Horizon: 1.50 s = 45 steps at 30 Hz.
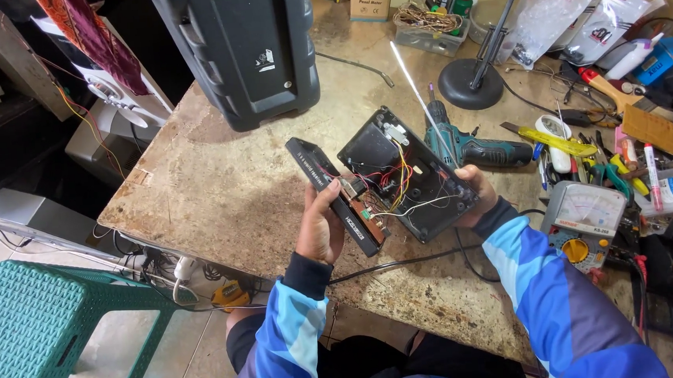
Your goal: Disassembling a radio casing using a power drill and applying contact cleaner to the internal components.
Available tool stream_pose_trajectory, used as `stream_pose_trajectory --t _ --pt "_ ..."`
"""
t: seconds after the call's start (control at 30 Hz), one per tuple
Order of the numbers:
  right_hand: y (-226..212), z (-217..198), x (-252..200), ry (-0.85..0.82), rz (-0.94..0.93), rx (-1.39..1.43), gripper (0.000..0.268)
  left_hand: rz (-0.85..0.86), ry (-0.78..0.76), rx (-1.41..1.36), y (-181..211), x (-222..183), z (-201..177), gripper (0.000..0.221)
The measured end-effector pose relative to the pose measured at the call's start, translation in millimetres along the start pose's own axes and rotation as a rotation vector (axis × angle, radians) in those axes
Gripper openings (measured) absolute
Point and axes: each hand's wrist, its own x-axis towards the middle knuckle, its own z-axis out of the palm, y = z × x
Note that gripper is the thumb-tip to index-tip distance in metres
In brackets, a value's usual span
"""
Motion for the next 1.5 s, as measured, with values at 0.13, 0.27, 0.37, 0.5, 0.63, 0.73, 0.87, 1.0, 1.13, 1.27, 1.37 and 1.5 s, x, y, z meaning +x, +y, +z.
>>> stream_pose_trajectory --t 0.13,0.27,0.37,0.5,0.63,0.73,0.87,1.0,1.13,1.27,1.37,1.5 --pt "-15 7 19 0.199 0.117 0.062 0.043 0.008 0.054 -0.03 -14 12 -35 0.062" --pt "-28 30 47 0.76 0.221 -0.247 0.046 0.113 0.222 -0.072 -5 8 -39 0.065" --pt "-35 66 72 0.764 0.33 -0.386 0.048 0.106 0.24 -0.065 19 -1 -27 0.058" --pt "-33 23 81 0.708 0.375 -0.493 0.064 0.095 0.159 -0.063 44 -1 -23 0.054" --pt "18 41 74 0.771 0.304 -0.513 0.075 0.042 0.142 -0.03 52 -3 -28 0.054" --pt "62 96 78 0.913 0.123 -0.637 0.098 0.055 0.157 -0.018 48 -4 -38 0.053" --pt "97 104 85 1.09 0.165 -0.71 0.108 -0.032 0.186 0.074 59 -22 -11 0.043" --pt "86 79 82 1.022 0.11 -0.666 0.088 -0.052 0.209 0.069 53 -16 -41 0.035" --pt "58 11 70 0.932 0.126 -0.503 0.071 -0.034 0.256 -0.107 60 -39 -12 0.021" --pt "51 14 57 0.986 0.151 -0.314 0.043 -0.029 0.375 -0.283 34 -28 -49 0.024" --pt "50 34 58 1.022 0.123 -0.375 0.037 -0.009 0.36 -0.327 31 -29 -50 0.029" --pt "43 -8 54 1.044 0.075 -0.506 0.027 -0.047 0.309 -0.274 20 -26 -73 0.031"
